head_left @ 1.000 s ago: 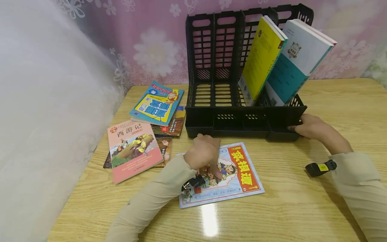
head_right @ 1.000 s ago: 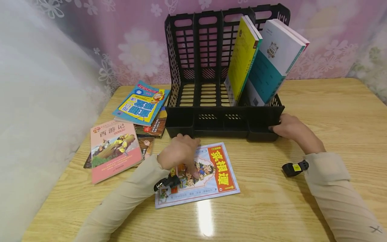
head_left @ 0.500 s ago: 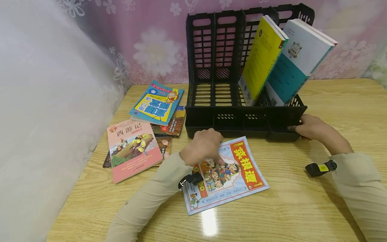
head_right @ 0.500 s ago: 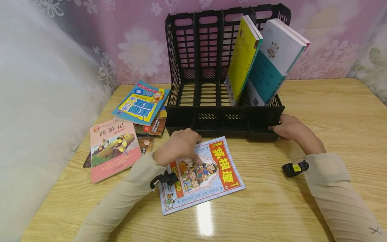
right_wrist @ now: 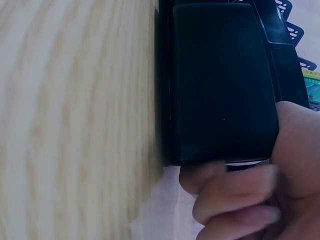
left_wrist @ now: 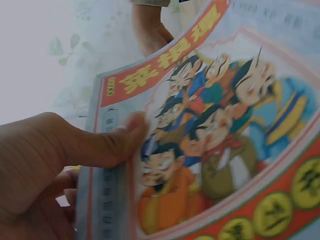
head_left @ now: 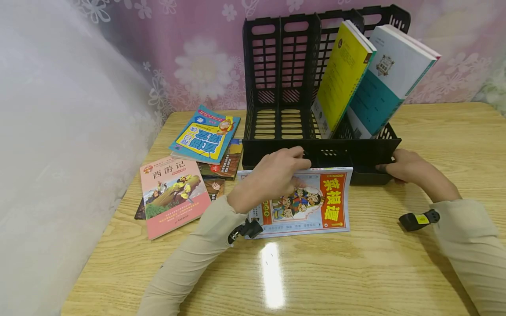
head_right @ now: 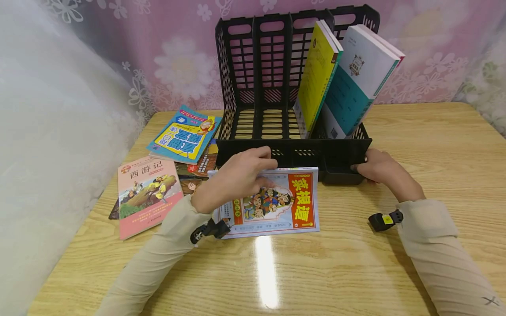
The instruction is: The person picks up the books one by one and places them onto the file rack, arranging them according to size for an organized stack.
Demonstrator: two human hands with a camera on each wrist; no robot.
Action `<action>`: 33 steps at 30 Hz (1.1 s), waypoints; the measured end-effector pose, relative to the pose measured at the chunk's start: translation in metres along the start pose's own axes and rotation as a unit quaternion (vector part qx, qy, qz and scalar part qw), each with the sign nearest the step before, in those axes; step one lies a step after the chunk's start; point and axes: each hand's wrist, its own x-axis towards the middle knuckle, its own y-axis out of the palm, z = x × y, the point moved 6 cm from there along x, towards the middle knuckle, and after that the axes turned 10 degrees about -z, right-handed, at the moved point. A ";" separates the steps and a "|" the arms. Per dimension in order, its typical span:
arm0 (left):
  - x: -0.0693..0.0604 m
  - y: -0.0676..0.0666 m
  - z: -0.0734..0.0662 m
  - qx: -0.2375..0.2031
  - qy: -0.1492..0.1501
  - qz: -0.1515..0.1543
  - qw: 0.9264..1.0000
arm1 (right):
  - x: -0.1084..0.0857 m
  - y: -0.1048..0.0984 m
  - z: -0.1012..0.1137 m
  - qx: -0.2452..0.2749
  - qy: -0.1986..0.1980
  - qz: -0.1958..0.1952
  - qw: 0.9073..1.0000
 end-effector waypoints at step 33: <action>-0.032 -0.101 0.043 -0.218 -0.084 -0.535 0.812 | 0.002 0.001 0.000 -0.007 0.006 0.031 0.999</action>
